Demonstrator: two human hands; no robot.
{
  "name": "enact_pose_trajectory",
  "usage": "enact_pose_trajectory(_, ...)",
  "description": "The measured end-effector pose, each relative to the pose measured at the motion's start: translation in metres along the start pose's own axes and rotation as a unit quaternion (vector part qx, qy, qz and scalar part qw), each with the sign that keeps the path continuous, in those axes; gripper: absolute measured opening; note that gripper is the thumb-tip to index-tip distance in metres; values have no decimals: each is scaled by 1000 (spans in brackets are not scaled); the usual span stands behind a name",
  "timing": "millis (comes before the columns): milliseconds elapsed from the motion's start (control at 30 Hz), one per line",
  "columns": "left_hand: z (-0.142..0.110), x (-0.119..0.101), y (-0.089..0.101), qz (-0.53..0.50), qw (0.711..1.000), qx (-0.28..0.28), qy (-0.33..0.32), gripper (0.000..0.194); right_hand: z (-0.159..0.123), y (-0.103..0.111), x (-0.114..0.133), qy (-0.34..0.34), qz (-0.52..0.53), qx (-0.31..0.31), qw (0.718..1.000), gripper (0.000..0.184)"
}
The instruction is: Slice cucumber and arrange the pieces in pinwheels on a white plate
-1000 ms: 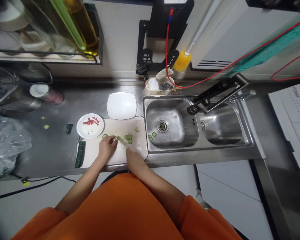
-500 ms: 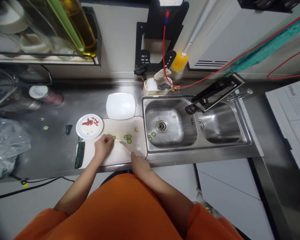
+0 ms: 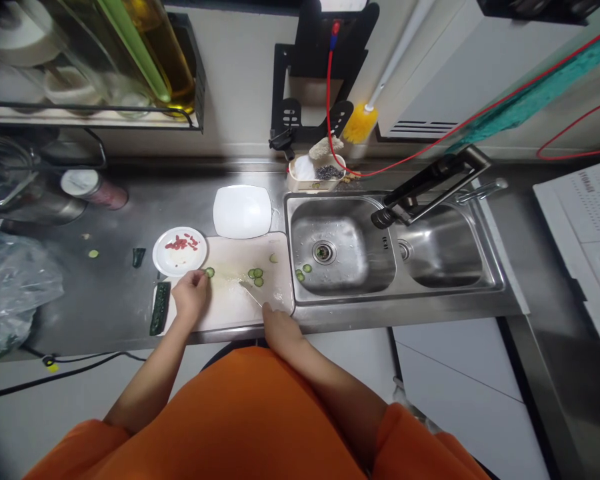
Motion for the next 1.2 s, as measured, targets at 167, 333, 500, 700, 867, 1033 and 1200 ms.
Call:
enact_pose_trajectory(167, -2, -13, 3, 11, 997, -13, -78, 24, -1, 0, 1, 4, -1, -3, 1000, 40)
enact_pose_trajectory(333, 5, -60, -25, -20, 974, 139, -180, 26, -2, 0, 2, 2, -1, 1, 1000, 39)
enact_pose_trajectory(500, 15, -97, -66, 71, 927, 288, -231, 26, -1, 0, 2, 6, -9, -11, 1000, 38)
enact_pose_trajectory(700, 18, -106, -82, 118, 912, 315, -235, 17, -2, -1, 2, 9, 4, -15, 1000, 36)
enact_pose_trajectory(867, 17, -110, -80, 83, 913, 326, -230, 12, -4, 2, 2, 16, 13, -14, 1000, 37)
enact_pose_trajectory(1033, 13, -109, -73, 10, 924, 343, -170, 4, -2, 1, 1, 9, 12, -9, 1000, 39)
enact_pose_trajectory(1200, 16, -86, -45, -39, 955, 274, -108, 10, 0, -1, -1, 11, 10, -13, 1000, 40)
Point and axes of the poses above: each hand's wrist, its own z-axis towards the middle knuckle, its own y-axis out of the back of the hand, x = y × z, the point moved 5 cm from there along z, towards the middle knuckle, and after that the axes turned 5 degrees about x, right-handed, at the moved point
